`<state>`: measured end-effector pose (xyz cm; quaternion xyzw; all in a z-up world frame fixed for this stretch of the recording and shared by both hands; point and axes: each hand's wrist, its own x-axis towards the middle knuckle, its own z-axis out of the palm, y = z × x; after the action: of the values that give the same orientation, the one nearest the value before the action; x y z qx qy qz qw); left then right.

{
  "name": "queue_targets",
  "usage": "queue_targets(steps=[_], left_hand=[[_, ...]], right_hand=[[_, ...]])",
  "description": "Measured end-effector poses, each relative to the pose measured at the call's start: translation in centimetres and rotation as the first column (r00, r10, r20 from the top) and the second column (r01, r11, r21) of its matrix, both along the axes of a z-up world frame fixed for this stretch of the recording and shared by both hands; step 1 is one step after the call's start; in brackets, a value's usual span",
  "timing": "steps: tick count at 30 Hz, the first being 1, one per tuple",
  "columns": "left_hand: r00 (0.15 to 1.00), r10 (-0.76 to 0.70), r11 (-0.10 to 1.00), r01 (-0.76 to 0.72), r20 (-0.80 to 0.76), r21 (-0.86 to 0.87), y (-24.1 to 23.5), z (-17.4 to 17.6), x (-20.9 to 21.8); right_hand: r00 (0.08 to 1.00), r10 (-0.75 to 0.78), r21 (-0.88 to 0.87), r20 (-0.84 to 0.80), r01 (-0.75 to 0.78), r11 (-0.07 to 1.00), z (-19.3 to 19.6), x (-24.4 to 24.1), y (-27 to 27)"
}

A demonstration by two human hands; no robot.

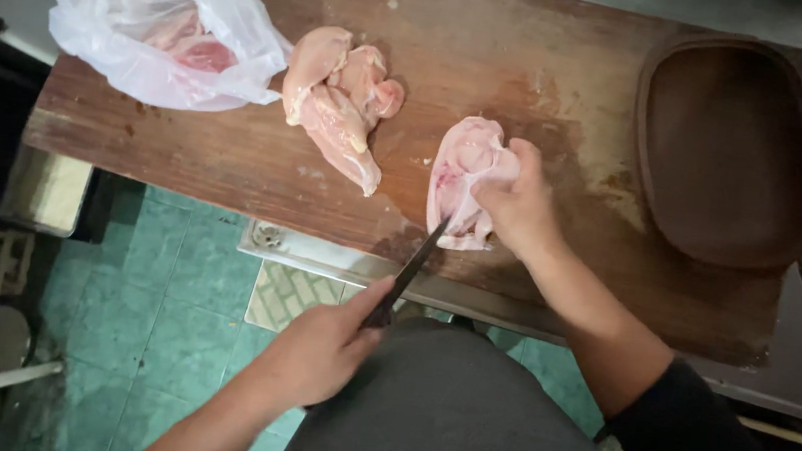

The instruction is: Cutting chicken breast into fillets on a wooden cutting board.

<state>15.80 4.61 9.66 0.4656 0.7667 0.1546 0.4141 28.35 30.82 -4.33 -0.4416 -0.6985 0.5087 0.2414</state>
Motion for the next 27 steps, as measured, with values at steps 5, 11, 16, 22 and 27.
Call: queue_targets(steps=[5, 11, 16, 22, 27], left_hand=[[0.999, -0.001, 0.983, 0.007, 0.033, -0.185, -2.6, 4.9, -1.9], [0.960, 0.272, 0.951, -0.259, 0.062, -0.166, -2.5, 4.7, -2.9], [0.945, 0.291, 0.957, -0.287, 0.150, -0.048, -3.1, 1.0, -4.1], [0.953, 0.130, 0.952, -0.197, 0.274, 0.232, -3.2, -2.4, -5.3], [0.999, 0.023, 0.919, -0.032, 0.027, 0.393, 0.0, -5.3, -5.4]], right_hand=[[0.967, 0.082, 0.369, 0.243, -0.170, 0.914, 2.9, 0.0, -3.4], [0.883, 0.107, 0.524, 0.457, -0.364, 0.770, 4.4, 0.2, -6.3], [0.874, 0.121, 0.459, 0.471, -0.359, 0.813, 2.9, 1.1, -7.2], [0.967, -0.008, 0.613, 0.255, -0.156, 0.774, 1.2, 1.2, -5.0], [0.923, -0.055, 0.386, 0.380, -0.104, 0.916, 2.5, -1.7, -1.2]])
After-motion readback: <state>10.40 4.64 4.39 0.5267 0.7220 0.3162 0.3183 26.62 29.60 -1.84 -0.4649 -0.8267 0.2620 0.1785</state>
